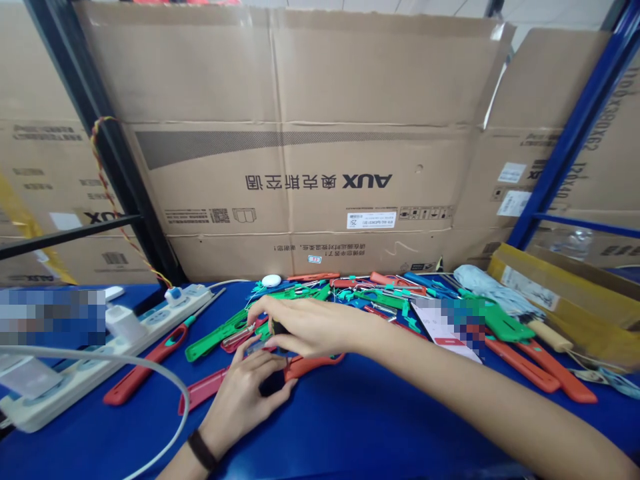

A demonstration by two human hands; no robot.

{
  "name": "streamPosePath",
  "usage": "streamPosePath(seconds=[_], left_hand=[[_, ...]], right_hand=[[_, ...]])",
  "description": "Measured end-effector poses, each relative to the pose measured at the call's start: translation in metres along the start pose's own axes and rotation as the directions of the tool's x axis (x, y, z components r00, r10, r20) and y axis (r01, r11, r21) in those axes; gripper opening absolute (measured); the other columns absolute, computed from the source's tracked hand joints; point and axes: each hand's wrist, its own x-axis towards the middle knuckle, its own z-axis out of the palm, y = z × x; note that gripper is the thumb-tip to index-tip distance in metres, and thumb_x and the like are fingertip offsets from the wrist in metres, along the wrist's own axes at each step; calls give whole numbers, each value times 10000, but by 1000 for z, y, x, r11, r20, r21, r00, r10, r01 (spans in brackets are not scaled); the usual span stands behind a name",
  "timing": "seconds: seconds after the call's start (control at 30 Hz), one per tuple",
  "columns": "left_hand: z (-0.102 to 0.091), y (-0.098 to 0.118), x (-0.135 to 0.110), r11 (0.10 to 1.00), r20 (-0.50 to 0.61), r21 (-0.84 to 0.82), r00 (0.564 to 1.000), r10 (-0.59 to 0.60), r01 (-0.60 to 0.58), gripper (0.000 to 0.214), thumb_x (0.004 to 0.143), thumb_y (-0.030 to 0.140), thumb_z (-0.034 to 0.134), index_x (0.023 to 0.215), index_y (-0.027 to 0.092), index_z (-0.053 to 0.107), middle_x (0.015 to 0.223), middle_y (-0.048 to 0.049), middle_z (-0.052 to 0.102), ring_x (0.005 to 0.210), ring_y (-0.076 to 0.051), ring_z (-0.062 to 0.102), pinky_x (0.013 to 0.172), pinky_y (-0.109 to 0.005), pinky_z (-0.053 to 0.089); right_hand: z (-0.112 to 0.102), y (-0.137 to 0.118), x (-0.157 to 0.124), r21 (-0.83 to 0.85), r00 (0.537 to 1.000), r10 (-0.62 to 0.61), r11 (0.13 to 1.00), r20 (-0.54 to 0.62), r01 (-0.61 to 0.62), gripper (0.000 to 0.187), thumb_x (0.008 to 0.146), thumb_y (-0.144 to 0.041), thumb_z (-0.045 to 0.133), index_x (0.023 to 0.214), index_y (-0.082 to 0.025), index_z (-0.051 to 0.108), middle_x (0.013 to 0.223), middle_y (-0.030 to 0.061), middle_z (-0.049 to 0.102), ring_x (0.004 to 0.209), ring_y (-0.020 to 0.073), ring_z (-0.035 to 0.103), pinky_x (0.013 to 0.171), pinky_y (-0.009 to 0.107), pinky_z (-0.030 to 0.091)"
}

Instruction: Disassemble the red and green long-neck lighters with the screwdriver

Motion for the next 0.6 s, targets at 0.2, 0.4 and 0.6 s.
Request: streamPosePath(seconds=[0.2, 0.4, 0.6], left_hand=[[3, -3, -2, 999, 0, 36, 1000, 20, -20, 138, 800, 317, 607, 900, 241, 666, 887, -13, 739, 839, -223, 681, 946, -451, 403], [2, -5, -2, 999, 17, 34, 999, 29, -29, 163, 810, 338, 608, 938, 253, 661, 879, -10, 741, 802, -212, 688, 935, -457, 394], [1, -2, -1, 999, 13, 42, 999, 34, -35, 121, 811, 322, 606, 888, 244, 657, 869, -4, 744, 826, -214, 684, 943, -442, 374]], right_hand=[[-5, -3, 4, -297, 971, 239, 928, 16, -224, 239, 815, -399, 594, 778, -170, 538, 651, 24, 550, 602, 168, 526, 542, 270, 353], [-16, -5, -3, 15, 987, 80, 996, 141, -83, 378, 717, -97, 549, 1075, -165, 450, 799, 17, 569, 638, 127, 531, 508, 213, 379], [2, -3, 7, -298, 984, 176, 941, 24, -161, 259, 795, -419, 617, 877, -179, 563, 599, 14, 567, 527, 150, 506, 474, 250, 281]])
